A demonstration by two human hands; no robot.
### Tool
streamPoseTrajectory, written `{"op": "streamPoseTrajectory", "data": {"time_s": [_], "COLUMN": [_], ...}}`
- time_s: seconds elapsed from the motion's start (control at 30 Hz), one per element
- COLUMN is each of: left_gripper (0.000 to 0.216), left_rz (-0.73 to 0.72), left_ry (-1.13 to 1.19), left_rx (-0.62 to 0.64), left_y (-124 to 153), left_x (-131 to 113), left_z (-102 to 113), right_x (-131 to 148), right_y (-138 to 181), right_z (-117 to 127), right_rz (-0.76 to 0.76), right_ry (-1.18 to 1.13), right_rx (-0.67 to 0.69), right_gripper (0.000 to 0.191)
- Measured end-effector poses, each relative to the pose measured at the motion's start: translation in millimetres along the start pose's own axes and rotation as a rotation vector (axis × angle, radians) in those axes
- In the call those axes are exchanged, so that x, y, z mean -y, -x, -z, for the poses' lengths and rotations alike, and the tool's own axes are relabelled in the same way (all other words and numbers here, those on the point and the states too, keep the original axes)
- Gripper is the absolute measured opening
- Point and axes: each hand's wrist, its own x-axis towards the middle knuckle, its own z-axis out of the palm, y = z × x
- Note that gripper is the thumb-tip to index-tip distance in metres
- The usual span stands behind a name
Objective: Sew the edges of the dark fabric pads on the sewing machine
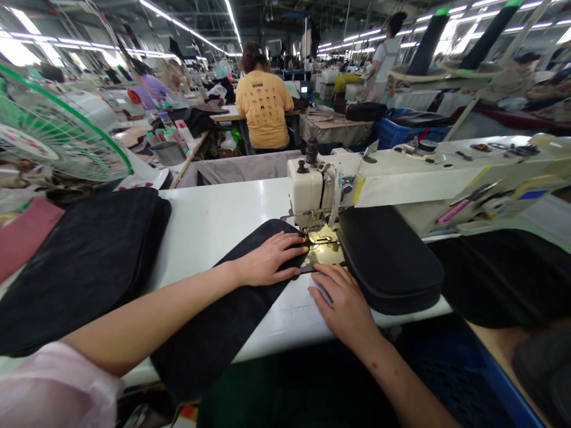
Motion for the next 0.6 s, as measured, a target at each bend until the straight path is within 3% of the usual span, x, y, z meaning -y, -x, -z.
{"op": "streamPoseTrajectory", "data": {"time_s": [0.17, 0.33, 0.5, 0.6], "left_gripper": [0.045, 0.047, 0.046, 0.045], "left_rz": [-0.151, -0.153, -0.102, 0.029], "left_ry": [0.024, 0.061, 0.031, -0.037], "left_rx": [0.067, 0.062, 0.046, 0.042], "left_y": [1, 3, 2, 2], "left_x": [15, 20, 20, 5], "left_z": [6, 4, 2, -6], "right_x": [1, 1, 0, 0], "right_y": [-1, 0, 0, 0], "right_z": [1, 0, -1, -1], "right_rz": [-0.001, -0.018, -0.020, -0.021], "right_ry": [0.010, 0.005, 0.003, -0.001], "right_rx": [0.001, -0.004, 0.007, 0.011], "right_gripper": [0.020, 0.020, 0.020, 0.021]}}
